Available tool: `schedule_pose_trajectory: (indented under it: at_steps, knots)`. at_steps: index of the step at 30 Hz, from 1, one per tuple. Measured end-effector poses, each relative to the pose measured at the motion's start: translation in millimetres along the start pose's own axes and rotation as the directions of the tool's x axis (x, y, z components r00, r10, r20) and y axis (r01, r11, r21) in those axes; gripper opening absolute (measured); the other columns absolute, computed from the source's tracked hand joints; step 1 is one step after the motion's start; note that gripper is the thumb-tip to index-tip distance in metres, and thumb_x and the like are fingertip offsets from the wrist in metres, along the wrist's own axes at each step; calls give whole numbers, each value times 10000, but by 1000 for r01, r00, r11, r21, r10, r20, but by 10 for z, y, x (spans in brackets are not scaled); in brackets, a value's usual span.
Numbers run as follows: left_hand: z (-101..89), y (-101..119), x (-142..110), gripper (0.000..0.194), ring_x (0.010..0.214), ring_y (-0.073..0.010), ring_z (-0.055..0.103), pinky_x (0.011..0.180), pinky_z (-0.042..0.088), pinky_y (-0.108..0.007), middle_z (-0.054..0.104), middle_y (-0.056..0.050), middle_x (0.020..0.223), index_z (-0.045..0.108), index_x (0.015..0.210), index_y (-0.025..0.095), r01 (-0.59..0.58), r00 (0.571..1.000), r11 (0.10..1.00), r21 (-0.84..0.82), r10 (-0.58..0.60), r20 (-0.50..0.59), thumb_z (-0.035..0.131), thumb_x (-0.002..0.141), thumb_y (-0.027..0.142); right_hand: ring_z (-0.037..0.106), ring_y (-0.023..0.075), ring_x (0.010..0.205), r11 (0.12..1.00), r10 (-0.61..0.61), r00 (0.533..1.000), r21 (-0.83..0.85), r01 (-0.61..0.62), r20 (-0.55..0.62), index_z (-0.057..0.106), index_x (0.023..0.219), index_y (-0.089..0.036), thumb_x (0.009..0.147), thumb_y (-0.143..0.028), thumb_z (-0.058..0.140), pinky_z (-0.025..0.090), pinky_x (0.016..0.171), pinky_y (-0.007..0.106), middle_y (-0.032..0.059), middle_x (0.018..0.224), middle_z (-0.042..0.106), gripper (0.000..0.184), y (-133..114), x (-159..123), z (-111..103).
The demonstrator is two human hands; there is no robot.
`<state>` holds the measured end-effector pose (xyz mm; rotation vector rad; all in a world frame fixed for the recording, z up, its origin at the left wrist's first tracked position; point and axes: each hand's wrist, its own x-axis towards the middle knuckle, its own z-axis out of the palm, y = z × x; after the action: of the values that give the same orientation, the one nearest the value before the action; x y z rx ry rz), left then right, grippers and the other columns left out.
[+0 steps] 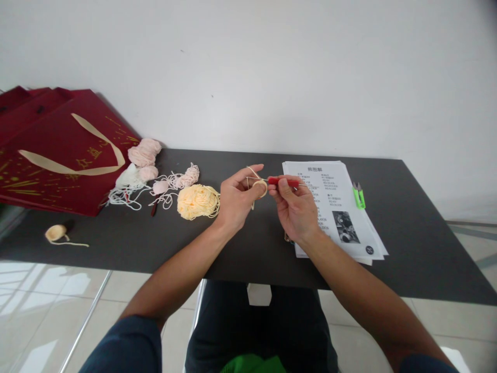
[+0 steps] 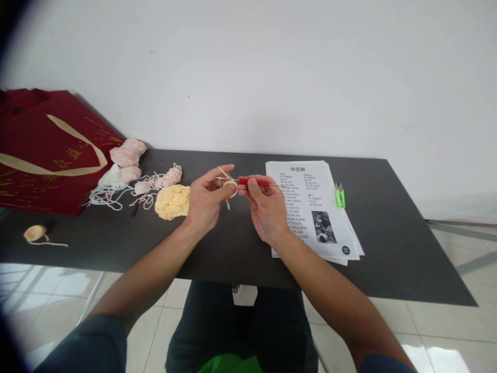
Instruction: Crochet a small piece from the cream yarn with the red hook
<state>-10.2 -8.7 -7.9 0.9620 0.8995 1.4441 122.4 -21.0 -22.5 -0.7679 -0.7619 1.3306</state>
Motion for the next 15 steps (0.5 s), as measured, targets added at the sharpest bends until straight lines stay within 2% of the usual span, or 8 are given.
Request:
schedule_pose_trajectory:
  at_steps: [3,8,15]
  knots:
    - [-5,-7,-3,438,612,-56,528,578,415,-201,625,48,739,788,1132,207,-32,999,998,45,33,-33,840,697,178,732,83,744,1000,-21,999,21,21,-27,723,900,-243,842,-352,852,640,722,198,-20,908,812,179,-43,-8,25]
    - [-26,-31,0,440,624,-64,498,605,422,-213,615,49,731,790,1142,218,-98,993,991,94,103,-53,810,708,145,680,104,692,990,-144,989,-6,144,-36,696,852,-257,786,-344,892,585,623,228,-28,872,799,225,-99,6,26]
    - [-26,-24,-11,412,620,-69,495,589,430,-218,620,45,744,784,1129,227,-123,989,989,82,129,-67,800,725,148,638,87,643,949,-301,953,-90,302,27,668,864,-250,835,-340,857,523,583,226,-21,878,774,212,-112,28,-39]
